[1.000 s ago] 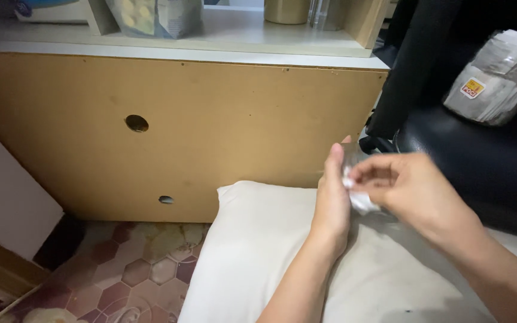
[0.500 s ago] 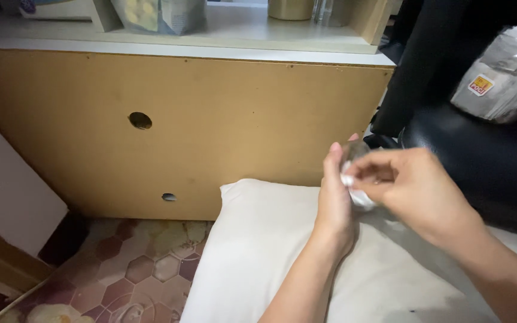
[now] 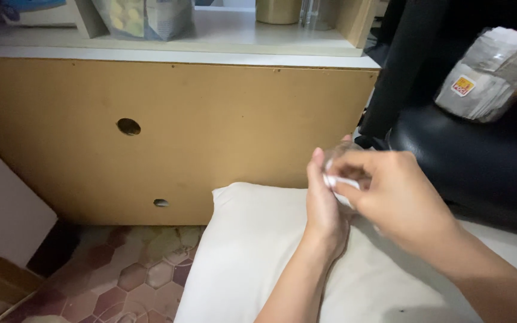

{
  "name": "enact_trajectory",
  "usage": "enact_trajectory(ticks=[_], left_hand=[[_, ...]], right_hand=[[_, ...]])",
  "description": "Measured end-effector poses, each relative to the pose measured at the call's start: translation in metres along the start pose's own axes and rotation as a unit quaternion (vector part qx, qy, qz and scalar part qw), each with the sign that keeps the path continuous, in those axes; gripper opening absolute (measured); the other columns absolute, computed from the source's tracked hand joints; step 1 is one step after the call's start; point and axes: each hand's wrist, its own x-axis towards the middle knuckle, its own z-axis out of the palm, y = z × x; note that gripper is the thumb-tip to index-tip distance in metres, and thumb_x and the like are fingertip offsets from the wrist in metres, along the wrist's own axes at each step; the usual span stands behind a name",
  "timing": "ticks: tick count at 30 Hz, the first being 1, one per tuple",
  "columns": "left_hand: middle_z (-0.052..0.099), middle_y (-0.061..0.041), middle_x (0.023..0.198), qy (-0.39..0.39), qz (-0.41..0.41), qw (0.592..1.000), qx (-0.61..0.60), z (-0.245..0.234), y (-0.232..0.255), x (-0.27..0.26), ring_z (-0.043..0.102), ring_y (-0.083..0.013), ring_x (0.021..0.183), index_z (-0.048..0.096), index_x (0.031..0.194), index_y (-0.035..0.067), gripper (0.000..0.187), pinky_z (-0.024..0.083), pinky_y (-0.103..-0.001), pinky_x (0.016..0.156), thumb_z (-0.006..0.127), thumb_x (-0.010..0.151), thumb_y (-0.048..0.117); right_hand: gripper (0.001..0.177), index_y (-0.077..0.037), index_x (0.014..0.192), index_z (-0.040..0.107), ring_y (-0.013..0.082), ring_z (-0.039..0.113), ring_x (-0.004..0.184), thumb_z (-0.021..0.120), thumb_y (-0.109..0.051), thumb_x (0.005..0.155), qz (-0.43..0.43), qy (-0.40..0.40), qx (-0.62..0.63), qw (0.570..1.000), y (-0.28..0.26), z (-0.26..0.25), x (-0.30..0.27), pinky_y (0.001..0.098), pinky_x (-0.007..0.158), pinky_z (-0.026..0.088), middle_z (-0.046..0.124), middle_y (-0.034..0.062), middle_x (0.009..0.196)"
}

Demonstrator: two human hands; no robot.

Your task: Cleaning a plastic jar lid with a tissue and organizing several jars on a low wooden shelf.

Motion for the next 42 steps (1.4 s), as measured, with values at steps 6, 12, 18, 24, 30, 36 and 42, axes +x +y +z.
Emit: enact_trajectory(ticks=[6, 12, 18, 24, 30, 36, 42], left_hand=[[0.061, -0.006, 0.126, 0.047, -0.008, 0.997, 0.053, 0.022, 0.032, -0.013, 0.057, -0.018, 0.105, 0.04, 0.155, 0.016, 0.076, 0.053, -0.034, 0.086, 0.032, 0.096, 0.063], [0.055, -0.012, 0.112, 0.092, -0.052, 0.991, 0.088, 0.004, 0.011, 0.002, 0.059, -0.0199, 0.101, 0.051, 0.153, 0.017, 0.074, 0.05, -0.033, 0.088, 0.036, 0.1, 0.066], [0.06, -0.011, 0.115, 0.034, -0.084, 0.993, 0.07, 0.01, 0.013, -0.007, 0.061, -0.0173, 0.099, 0.053, 0.146, 0.008, 0.08, 0.052, -0.033, 0.083, 0.031, 0.1, 0.07], [0.056, -0.014, 0.119, 0.121, -0.03, 0.991, 0.044, 0.006, 0.024, -0.001, 0.06, -0.0225, 0.107, 0.045, 0.153, 0.024, 0.072, 0.051, -0.035, 0.093, 0.038, 0.096, 0.067], [0.063, -0.003, 0.122, 0.172, -0.123, 0.977, 0.018, 0.026, 0.042, -0.01, 0.06, -0.016, 0.113, 0.044, 0.146, 0.032, 0.067, 0.044, -0.036, 0.103, 0.033, 0.092, 0.07], [0.064, -0.005, 0.109, 0.126, -0.153, 0.98, 0.023, -0.005, 0.013, 0.002, 0.061, -0.0169, 0.106, 0.059, 0.12, 0.01, 0.066, 0.047, -0.038, 0.097, 0.036, 0.099, 0.069], [0.04, -0.012, 0.108, 0.106, -0.048, 0.993, -0.024, -0.011, 0.002, 0.009, 0.039, -0.0259, 0.102, 0.044, 0.119, -0.008, 0.064, 0.038, -0.042, 0.091, 0.064, 0.108, 0.052]], right_hand=[[0.024, -0.002, 0.105, 0.076, 0.0187, 0.076, 0.071, 0.076, -0.016, 0.085, -0.039, 0.139, 0.082, 0.986, 0.029, 0.014, 0.02, 0.0318, 0.066, 0.058, 0.079, 0.0149, 0.088], [0.024, -0.005, 0.099, 0.08, 0.0183, 0.074, 0.063, 0.084, -0.019, 0.08, 0.123, -0.023, 0.011, 0.992, 0.02, 0.007, 0.006, 0.0326, 0.066, 0.057, 0.081, 0.0144, 0.076], [0.023, -0.001, 0.1, 0.077, 0.0133, 0.072, 0.073, 0.077, -0.015, 0.083, -0.026, 0.124, 0.187, 0.974, 0.036, 0.026, 0.019, 0.029, 0.068, 0.057, 0.081, 0.0105, 0.084], [0.024, -0.005, 0.107, 0.079, 0.0163, 0.074, 0.069, 0.077, -0.019, 0.088, 0.11, 0.046, 0.056, 0.991, 0.042, 0.038, 0.01, 0.0315, 0.068, 0.057, 0.08, 0.0097, 0.083], [0.035, 0.0, 0.128, 0.073, 0.0147, 0.058, 0.083, 0.077, -0.019, 0.099, 0.064, 0.001, 0.281, 0.958, 0.064, 0.057, -0.002, 0.0325, 0.071, 0.049, 0.069, 0.0185, 0.099], [0.035, 0.001, 0.115, 0.067, 0.0108, 0.068, 0.098, 0.071, -0.02, 0.088, 0.011, 0.002, 0.258, 0.966, 0.047, 0.04, -0.002, 0.0277, 0.084, 0.054, 0.076, 0.007, 0.107], [0.027, 0.003, 0.119, 0.062, 0.018, 0.063, 0.098, 0.061, -0.013, 0.097, 0.019, 0.022, 0.325, 0.945, 0.076, 0.042, 0.003, 0.0331, 0.088, 0.05, 0.071, 0.0167, 0.108]])
